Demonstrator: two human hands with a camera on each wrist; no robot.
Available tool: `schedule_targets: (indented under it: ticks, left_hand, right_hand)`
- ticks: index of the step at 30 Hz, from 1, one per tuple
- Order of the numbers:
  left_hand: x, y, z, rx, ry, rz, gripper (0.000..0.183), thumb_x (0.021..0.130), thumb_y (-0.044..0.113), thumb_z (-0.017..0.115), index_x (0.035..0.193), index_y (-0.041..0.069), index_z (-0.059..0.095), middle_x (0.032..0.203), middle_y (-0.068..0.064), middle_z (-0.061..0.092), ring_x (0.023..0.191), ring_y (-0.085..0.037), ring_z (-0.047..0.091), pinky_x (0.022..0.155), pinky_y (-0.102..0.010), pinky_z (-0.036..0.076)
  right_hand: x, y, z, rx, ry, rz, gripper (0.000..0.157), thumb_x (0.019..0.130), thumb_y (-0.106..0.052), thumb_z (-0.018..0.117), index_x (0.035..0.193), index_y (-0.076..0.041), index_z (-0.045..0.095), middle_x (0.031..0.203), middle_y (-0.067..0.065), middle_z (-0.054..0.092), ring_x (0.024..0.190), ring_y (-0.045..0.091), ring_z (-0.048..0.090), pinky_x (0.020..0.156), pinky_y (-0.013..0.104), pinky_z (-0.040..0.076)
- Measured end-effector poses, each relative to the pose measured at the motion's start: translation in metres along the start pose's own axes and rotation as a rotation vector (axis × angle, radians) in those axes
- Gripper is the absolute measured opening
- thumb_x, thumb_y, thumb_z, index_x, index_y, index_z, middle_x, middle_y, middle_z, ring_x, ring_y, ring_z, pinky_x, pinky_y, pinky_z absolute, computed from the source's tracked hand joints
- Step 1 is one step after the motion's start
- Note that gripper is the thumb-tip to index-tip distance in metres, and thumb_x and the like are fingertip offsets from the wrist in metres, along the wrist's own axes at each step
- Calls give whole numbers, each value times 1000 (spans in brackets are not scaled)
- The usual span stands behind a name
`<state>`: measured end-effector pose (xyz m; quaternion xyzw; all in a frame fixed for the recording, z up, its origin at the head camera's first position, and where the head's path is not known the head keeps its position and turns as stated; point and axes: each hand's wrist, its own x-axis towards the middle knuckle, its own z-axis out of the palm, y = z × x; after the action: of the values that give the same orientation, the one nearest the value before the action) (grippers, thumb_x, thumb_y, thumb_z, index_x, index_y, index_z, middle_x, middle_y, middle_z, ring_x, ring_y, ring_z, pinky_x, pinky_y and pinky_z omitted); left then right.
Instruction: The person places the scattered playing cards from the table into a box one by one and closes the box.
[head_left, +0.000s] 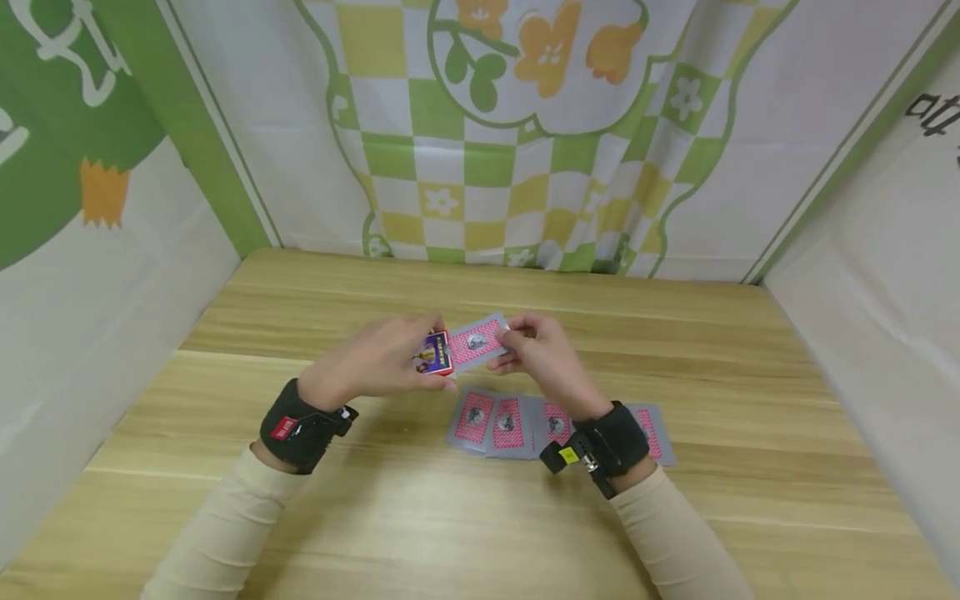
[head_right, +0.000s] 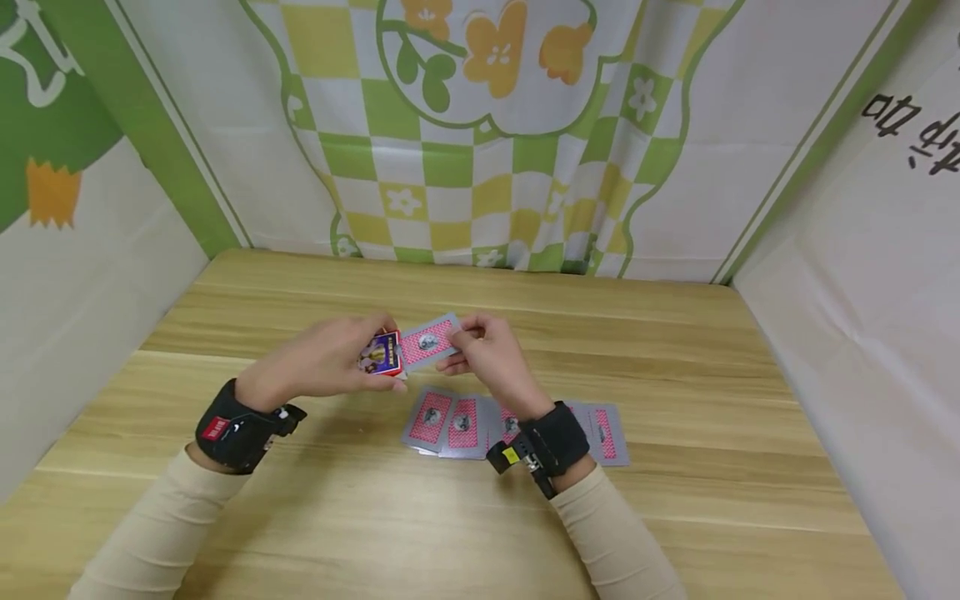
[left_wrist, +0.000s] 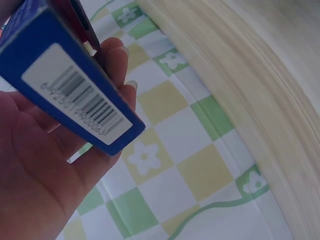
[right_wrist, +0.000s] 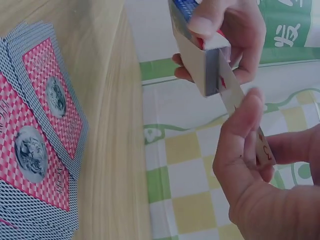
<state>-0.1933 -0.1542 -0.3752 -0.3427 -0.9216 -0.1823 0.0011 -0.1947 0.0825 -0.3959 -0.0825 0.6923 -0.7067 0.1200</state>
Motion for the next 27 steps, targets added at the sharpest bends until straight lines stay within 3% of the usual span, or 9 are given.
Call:
schedule_targets:
  ticks: [4,7,11,14,18,22,27]
  left_hand:
    - [0,0,-1,24,17,3,73,68,72,63,108,12,50,73,5,57,55,-5,52,45,-25,45]
    - [0,0,0,24,26,26,68,68,67,68,105,13,50,71,6,56,55,-4,52,45,-24,45]
    - [2,1,4,1,27,75,62,68,63,71,102,16,50,73,8,56,57,-4,52,46,-24,46]
    - [3,1,6,-7,14,77,61,68,62,72,102,16,50,74,9,57,58,-4,52,47,-24,46]
    - [2,0,6,-9,8,52,60,68,58,74,103,16,50,73,8,57,57,-3,52,47,-24,46]
    - [1,1,6,-16,6,61,59,68,59,75,102,17,50,72,8,56,56,-3,53,46,-24,47]
    - [2,2,5,-22,2,44,61,69,60,73,104,16,50,71,8,57,56,-4,53,47,-24,47]
  right_hand:
    - [0,3,2,-7,-34,11,15,95,-4,54,104,9,53,91,24,55,70,32,66,66,40,58]
    - [-1,7,6,-113,-92,4,14,93,-8,59,98,5,56,93,25,57,72,35,65,68,47,57]
    - [-1,12,12,-282,-190,-44,14,91,-16,64,94,-3,63,93,18,63,74,31,66,67,46,56]
    - [-1,12,13,-278,-233,-45,14,94,-17,59,97,-4,65,91,18,64,76,28,65,70,47,55]
    - [0,12,11,-264,-244,-26,15,95,-18,58,102,-7,66,92,22,63,77,28,64,74,53,53]
    - [0,15,10,-355,-245,-55,13,92,-24,63,98,-13,68,90,18,64,76,27,63,72,53,54]
    - [2,19,7,-449,-211,-87,12,92,-23,62,96,-12,66,87,15,63,73,23,62,66,44,55]
